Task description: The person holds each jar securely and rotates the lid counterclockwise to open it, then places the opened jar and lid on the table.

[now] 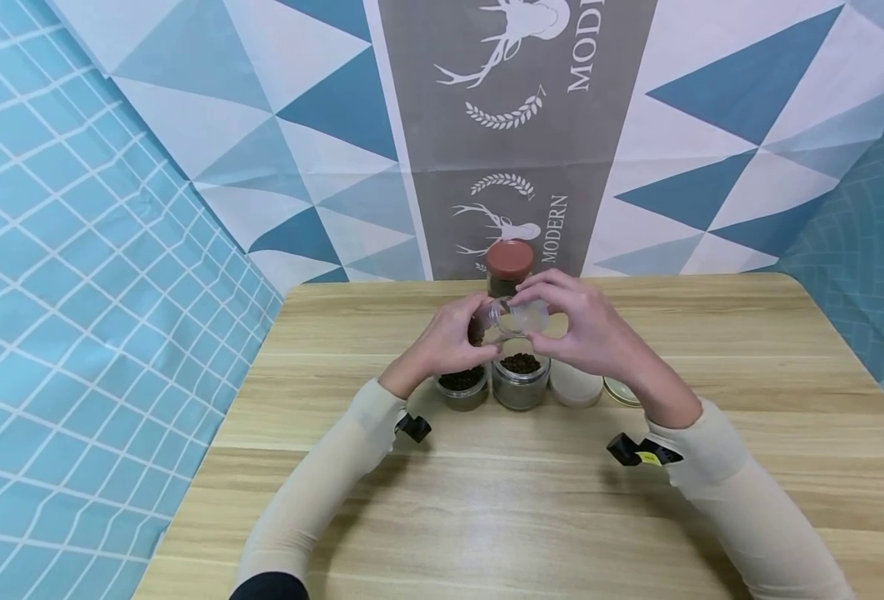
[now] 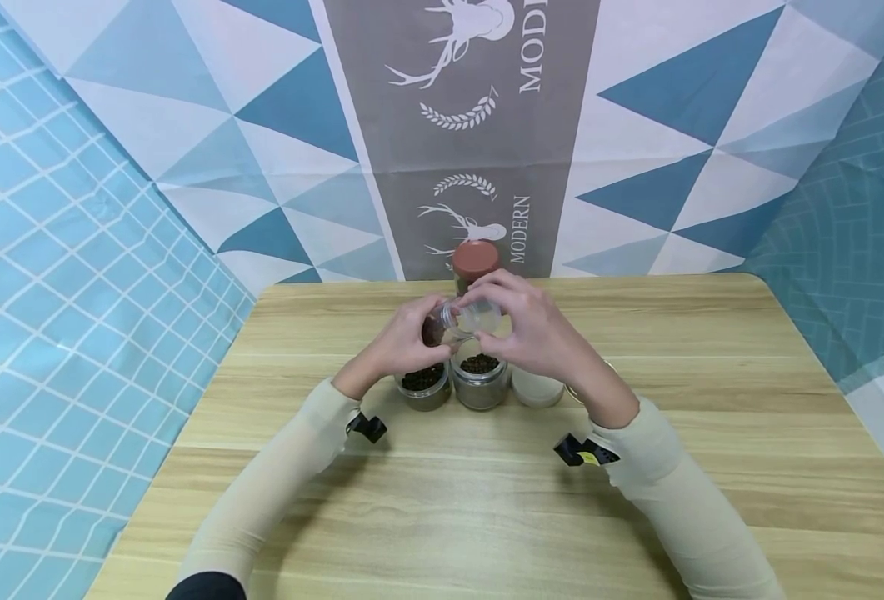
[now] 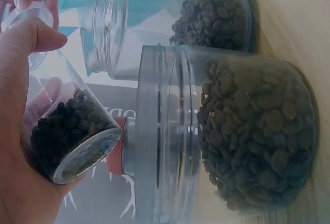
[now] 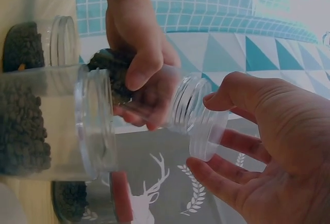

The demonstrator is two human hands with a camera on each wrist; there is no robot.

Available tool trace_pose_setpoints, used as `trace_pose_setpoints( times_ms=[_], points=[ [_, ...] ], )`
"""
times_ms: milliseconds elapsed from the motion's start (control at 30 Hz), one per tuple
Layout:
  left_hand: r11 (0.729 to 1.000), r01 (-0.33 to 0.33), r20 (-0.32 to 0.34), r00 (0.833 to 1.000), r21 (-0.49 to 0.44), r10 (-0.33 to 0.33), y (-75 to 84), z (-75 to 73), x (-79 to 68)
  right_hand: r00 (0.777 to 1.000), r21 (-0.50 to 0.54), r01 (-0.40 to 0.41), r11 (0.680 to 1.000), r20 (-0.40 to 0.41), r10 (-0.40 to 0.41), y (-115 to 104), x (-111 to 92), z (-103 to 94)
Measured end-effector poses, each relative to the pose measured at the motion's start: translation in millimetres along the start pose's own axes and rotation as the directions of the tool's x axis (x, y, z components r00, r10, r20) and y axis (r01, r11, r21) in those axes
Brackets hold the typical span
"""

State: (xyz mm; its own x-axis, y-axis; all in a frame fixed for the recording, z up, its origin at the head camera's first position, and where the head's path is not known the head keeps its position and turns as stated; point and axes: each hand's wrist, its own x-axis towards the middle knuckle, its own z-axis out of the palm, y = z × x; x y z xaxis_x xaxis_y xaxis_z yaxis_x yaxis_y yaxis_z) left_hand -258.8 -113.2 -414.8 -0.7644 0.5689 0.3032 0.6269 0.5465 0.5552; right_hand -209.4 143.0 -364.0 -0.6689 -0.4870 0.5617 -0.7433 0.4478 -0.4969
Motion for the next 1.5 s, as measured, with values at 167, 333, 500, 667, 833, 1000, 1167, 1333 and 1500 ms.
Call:
trace_pose_setpoints(
  times_ms=[167, 333, 500, 667, 833, 1000, 1167, 1333, 1500],
  points=[
    [1.000, 0.027, -0.003, 1.000, 0.002, -0.027, -0.3, -1.3, -2.3, 0.998, -0.033, -0.063, 0.997, 0.025, 0.064, 5, -7, -3.8],
    [0.999, 0.038, -0.009, 0.999, 0.012, -0.037, -0.4, -2.3, -3.0, 0.992, -0.063, -0.119, 0.991, 0.039, 0.121, 11, -16, -10.3],
    [1.000, 0.030, -0.007, 1.000, 0.009, -0.030, 0.1, -1.9, -2.7, 0.985, -0.094, -0.167, 0.981, 0.038, 0.171, 20, -28, -17.7],
    [1.000, 0.027, -0.009, 1.000, 0.010, -0.026, -0.5, -1.5, -3.4, 0.974, -0.124, -0.218, 0.968, 0.029, 0.223, 29, -42, -26.3],
    [1.000, 0.028, -0.014, 1.000, 0.011, -0.028, -2.2, -1.2, -4.7, 0.959, -0.142, -0.275, 0.951, 0.037, 0.282, 38, -56, -33.8],
    [0.999, 0.034, -0.012, 0.999, 0.003, -0.034, -2.8, -0.2, -5.7, 0.951, -0.181, -0.298, 0.937, 0.023, 0.307, 47, -71, -40.8],
    [0.999, 0.037, -0.010, 0.999, -0.005, -0.037, -2.3, -0.4, -6.3, 0.938, -0.218, -0.335, 0.917, 0.015, 0.347, 58, -87, -49.2],
    [1.000, 0.028, -0.010, 1.000, -0.006, -0.028, -2.7, -1.0, -5.6, 0.937, -0.260, -0.339, 0.904, -0.010, 0.348, 68, -102, -58.6],
    [0.999, 0.030, -0.014, 0.999, -0.012, -0.030, -2.4, -1.7, -5.9, 0.927, -0.287, -0.364, 0.886, -0.023, 0.374, 75, -115, -69.1]
  ],
)
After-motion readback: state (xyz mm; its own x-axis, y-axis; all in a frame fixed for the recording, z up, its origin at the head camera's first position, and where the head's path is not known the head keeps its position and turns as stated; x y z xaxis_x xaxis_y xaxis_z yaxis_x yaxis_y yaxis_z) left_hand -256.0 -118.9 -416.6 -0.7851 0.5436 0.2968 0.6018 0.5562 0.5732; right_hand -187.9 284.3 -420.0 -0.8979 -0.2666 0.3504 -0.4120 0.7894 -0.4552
